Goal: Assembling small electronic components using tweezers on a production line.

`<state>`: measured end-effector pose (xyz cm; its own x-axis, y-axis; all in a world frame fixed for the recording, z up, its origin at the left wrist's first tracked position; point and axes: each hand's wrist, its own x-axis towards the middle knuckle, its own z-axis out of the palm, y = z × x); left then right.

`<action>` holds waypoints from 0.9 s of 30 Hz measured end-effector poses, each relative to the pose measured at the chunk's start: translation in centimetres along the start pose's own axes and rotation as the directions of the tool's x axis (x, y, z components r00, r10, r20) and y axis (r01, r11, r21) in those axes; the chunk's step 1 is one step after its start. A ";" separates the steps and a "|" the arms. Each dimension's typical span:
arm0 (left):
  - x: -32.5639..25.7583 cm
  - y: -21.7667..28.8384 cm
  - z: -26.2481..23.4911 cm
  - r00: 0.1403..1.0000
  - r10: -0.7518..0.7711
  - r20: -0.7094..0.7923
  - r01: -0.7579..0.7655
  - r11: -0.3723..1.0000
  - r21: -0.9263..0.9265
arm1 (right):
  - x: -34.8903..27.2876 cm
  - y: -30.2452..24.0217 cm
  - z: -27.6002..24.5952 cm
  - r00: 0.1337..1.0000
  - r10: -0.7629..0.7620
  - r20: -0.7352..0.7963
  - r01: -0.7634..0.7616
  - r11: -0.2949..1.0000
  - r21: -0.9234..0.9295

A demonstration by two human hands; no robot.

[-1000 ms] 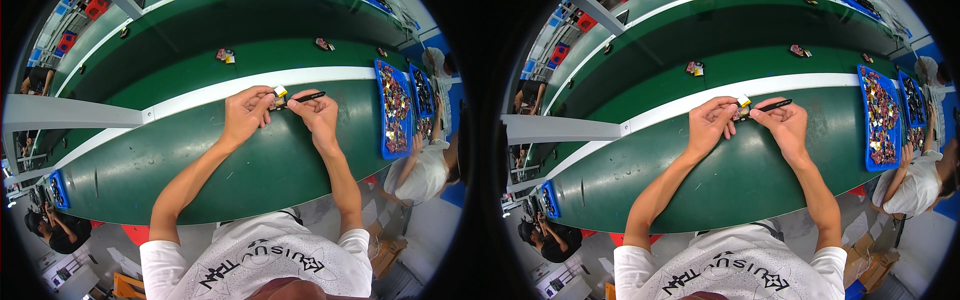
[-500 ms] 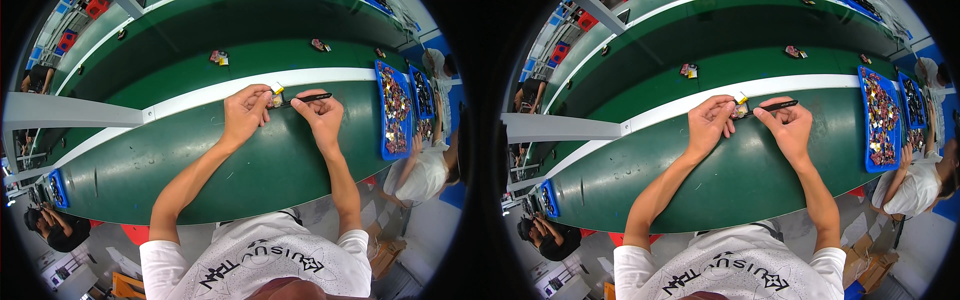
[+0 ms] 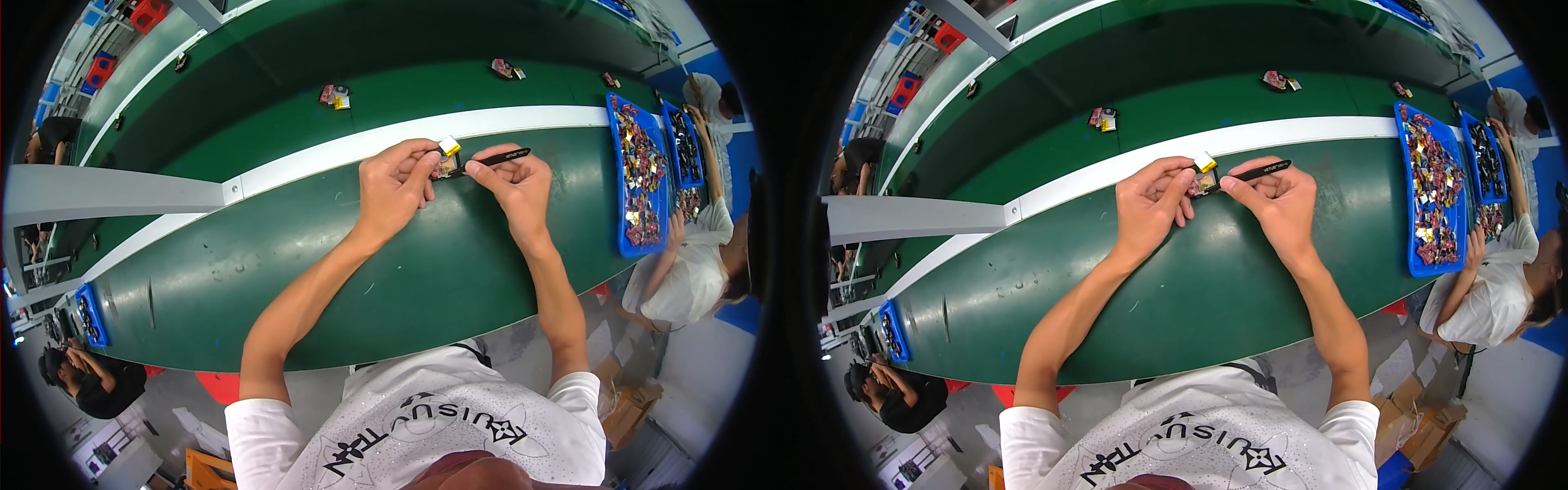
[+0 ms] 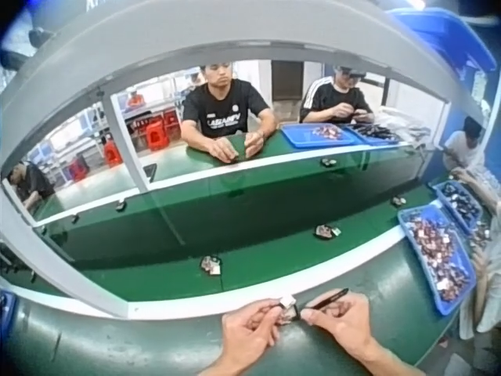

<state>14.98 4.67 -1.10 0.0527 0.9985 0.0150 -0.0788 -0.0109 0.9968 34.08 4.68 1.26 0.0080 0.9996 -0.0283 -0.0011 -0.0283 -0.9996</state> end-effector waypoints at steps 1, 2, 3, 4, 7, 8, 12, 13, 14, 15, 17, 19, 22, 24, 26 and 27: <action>0.0 0.0 -0.1 1.000 -0.001 0.010 0.002 1.000 -0.004 | 0.0 -0.4 0.0 0.999 0.039 0.011 -0.040 0.998 0.044; 0.1 0.0 0.0 1.000 -0.002 0.008 0.002 1.000 -0.003 | 0.0 -0.7 -0.1 0.999 0.040 0.013 -0.041 0.998 0.044; 0.1 0.0 0.1 1.000 -0.012 0.010 0.012 1.000 -0.019 | 0.1 -0.9 -0.3 0.997 0.075 0.018 -0.076 0.997 0.026; 0.1 0.0 0.1 1.000 -0.022 0.012 0.022 0.999 -0.035 | 0.1 -1.1 -0.4 0.994 0.110 0.023 -0.111 0.994 0.008; 0.1 0.0 0.0 1.000 -0.020 0.022 0.020 0.999 -0.038 | 0.0 -1.3 -0.1 0.994 0.113 0.008 -0.113 0.993 0.016; 0.1 0.0 -0.1 1.000 -0.020 0.021 0.021 0.999 -0.038 | 0.0 -1.2 -0.1 0.993 0.114 0.008 -0.114 0.993 0.016; 0.1 0.1 -0.3 0.999 -0.025 0.032 0.027 0.998 -0.060 | -0.1 -1.2 0.0 0.994 0.103 0.024 -0.103 0.994 0.031; 0.1 0.1 -0.3 0.999 -0.025 0.033 0.027 0.998 -0.065 | -0.1 -1.2 0.0 0.995 0.101 0.026 -0.102 0.994 0.038; 0.0 0.1 -0.3 0.999 -0.025 0.033 0.027 0.998 -0.065 | -0.1 -1.1 0.0 0.995 0.101 0.027 -0.102 0.994 0.038; 0.0 0.0 -0.3 0.999 -0.019 0.039 0.022 0.998 -0.055 | -0.1 -1.1 0.0 0.994 0.110 0.030 -0.111 0.993 0.047; 0.1 -0.1 -0.2 0.999 -0.014 0.044 0.016 0.999 -0.046 | 0.1 -1.1 -0.3 0.992 0.119 0.034 -0.120 0.991 0.055; 0.1 -0.2 0.1 0.999 0.000 0.044 0.002 0.999 -0.037 | 0.3 -1.0 -0.8 0.988 0.139 0.063 -0.142 0.988 0.061; 0.1 -0.1 0.2 0.999 -0.011 0.047 0.012 1.000 -0.019 | 0.3 -1.1 -0.8 0.985 0.154 0.078 -0.159 0.985 0.062; 0.2 -0.1 0.3 0.999 -0.024 0.044 0.026 0.999 -0.032 | 0.4 -1.1 -1.0 0.986 0.146 0.081 -0.151 0.987 0.057; 0.3 0.0 0.3 0.998 -0.038 0.043 0.040 0.998 -0.045 | 0.3 -0.9 -1.0 0.987 0.139 0.081 -0.143 0.988 0.051; 0.3 0.0 0.2 0.997 -0.047 0.057 0.050 0.997 -0.062 | 0.2 -0.7 -0.9 0.992 0.103 0.070 -0.107 0.992 0.065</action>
<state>15.19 4.99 -1.07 0.1132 0.9932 -0.0271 -0.1375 0.0427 0.9896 35.00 4.93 1.96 -0.0625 0.9894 -0.1309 -0.0673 -0.1350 -0.9886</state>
